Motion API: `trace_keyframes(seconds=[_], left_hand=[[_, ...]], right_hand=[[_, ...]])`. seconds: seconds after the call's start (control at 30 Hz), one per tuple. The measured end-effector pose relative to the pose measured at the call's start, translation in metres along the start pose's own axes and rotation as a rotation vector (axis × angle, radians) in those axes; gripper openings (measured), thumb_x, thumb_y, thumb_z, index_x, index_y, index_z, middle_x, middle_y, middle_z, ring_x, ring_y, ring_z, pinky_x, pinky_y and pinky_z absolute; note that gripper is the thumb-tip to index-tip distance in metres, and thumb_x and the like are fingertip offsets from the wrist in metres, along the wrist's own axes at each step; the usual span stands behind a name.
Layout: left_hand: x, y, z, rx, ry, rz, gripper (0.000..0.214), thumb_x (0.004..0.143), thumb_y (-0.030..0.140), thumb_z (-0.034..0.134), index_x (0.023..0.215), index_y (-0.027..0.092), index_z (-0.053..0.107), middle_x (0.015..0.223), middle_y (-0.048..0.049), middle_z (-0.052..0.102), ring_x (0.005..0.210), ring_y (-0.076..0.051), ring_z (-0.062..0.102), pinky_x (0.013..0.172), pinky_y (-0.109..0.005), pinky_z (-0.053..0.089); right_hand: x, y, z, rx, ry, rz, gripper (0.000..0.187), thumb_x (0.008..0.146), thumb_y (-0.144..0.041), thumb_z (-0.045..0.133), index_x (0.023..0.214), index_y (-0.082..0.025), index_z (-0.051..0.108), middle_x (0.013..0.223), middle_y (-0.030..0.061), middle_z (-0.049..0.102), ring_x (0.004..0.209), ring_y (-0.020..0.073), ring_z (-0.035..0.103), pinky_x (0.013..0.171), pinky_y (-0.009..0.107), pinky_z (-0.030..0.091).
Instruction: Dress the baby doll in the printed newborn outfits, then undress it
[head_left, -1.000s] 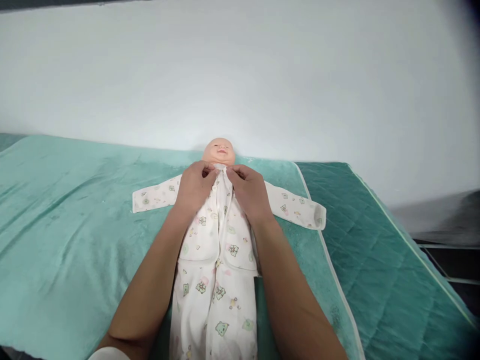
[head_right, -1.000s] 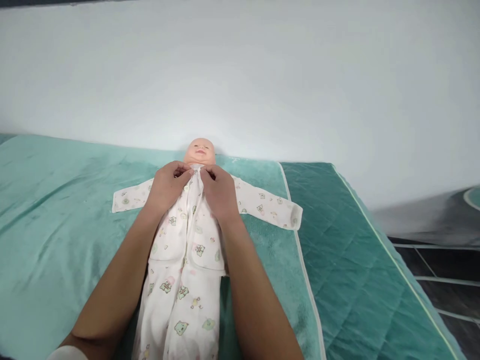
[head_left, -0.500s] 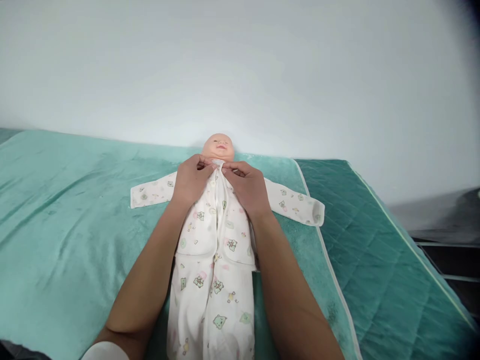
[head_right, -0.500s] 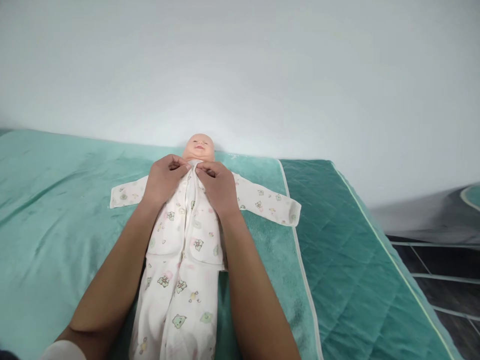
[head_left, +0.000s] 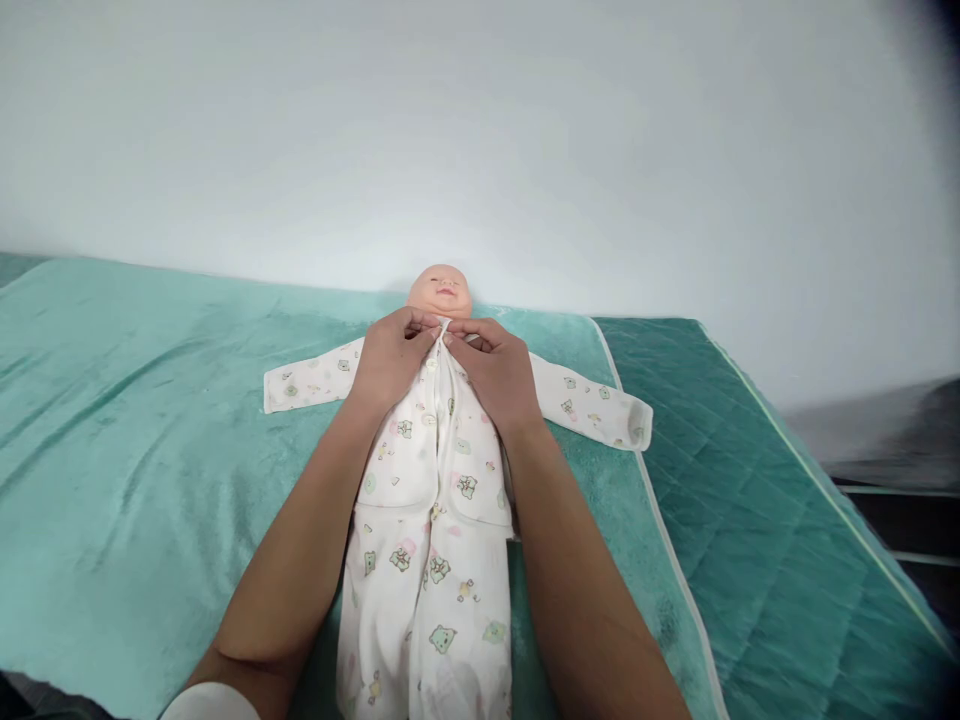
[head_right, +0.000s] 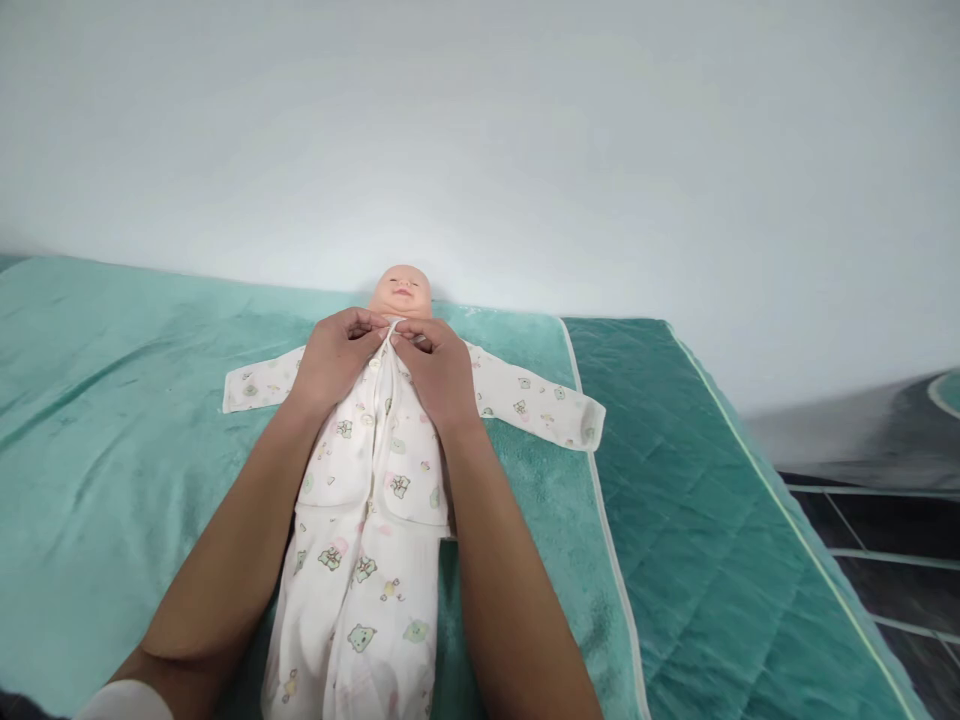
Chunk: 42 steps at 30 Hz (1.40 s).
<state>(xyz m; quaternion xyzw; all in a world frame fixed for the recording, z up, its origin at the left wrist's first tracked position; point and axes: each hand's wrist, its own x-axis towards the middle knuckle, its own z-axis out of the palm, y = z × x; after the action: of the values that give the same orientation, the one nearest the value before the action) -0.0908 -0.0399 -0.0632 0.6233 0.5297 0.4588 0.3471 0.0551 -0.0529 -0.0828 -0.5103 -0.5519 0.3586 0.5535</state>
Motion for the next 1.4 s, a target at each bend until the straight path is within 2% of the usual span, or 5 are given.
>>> trace_keyframes(seconds=[0.23,0.43,0.63,0.97,1.4], left_hand=[[0.0005,-0.0016,-0.0013,0.022,-0.042,0.029,0.017,0.087,0.021,0.061,0.099,0.019,0.071,0.099,-0.0034,0.076,0.091,-0.016,0.069,0.089,-0.029,0.052],[-0.0013,-0.0005,-0.0001,0.03,-0.067,0.012,0.025,0.086,0.034,0.064,0.106,0.02,0.07,0.099,-0.0041,0.075,0.093,-0.018,0.069,0.085,-0.03,0.051],[-0.0013,0.0033,-0.0006,0.002,-0.068,-0.056,0.03,0.079,0.019,0.06,0.108,0.018,0.07,0.084,-0.0011,0.071,0.081,-0.015,0.066,0.078,-0.028,0.049],[-0.0012,0.0021,0.0013,-0.109,-0.082,-0.142,0.045,0.066,0.011,0.061,0.11,0.02,0.07,0.09,-0.0021,0.071,0.074,-0.014,0.063,0.064,-0.026,0.045],[-0.0047,0.0056,-0.0041,-0.014,-0.113,-0.079,0.029,0.078,0.016,0.059,0.101,0.022,0.075,0.089,-0.0016,0.068,0.073,-0.013,0.058,0.067,-0.027,0.045]], right_hand=[[0.0016,-0.0028,-0.0021,-0.056,-0.064,0.013,0.02,0.079,-0.033,0.069,0.094,-0.021,0.074,0.094,0.0023,0.069,0.074,0.0144,0.057,0.073,0.031,0.046],[0.0007,-0.0068,-0.0026,-0.139,-0.112,0.013,0.014,0.081,-0.031,0.065,0.09,-0.021,0.067,0.094,0.001,0.065,0.07,0.0132,0.052,0.07,0.03,0.043],[-0.0001,-0.0098,-0.0023,-0.187,-0.129,0.042,0.013,0.081,-0.028,0.065,0.091,-0.021,0.064,0.098,0.0005,0.064,0.069,0.0121,0.05,0.071,0.03,0.042],[0.0001,-0.0039,-0.0018,-0.214,-0.145,0.018,0.016,0.078,-0.023,0.06,0.093,-0.023,0.062,0.093,-0.0009,0.063,0.066,0.0122,0.049,0.067,0.029,0.043],[-0.0046,-0.0069,-0.0032,-0.156,-0.064,0.059,0.017,0.079,-0.028,0.065,0.095,-0.022,0.063,0.09,-0.0016,0.065,0.071,0.0138,0.057,0.072,0.031,0.045]])
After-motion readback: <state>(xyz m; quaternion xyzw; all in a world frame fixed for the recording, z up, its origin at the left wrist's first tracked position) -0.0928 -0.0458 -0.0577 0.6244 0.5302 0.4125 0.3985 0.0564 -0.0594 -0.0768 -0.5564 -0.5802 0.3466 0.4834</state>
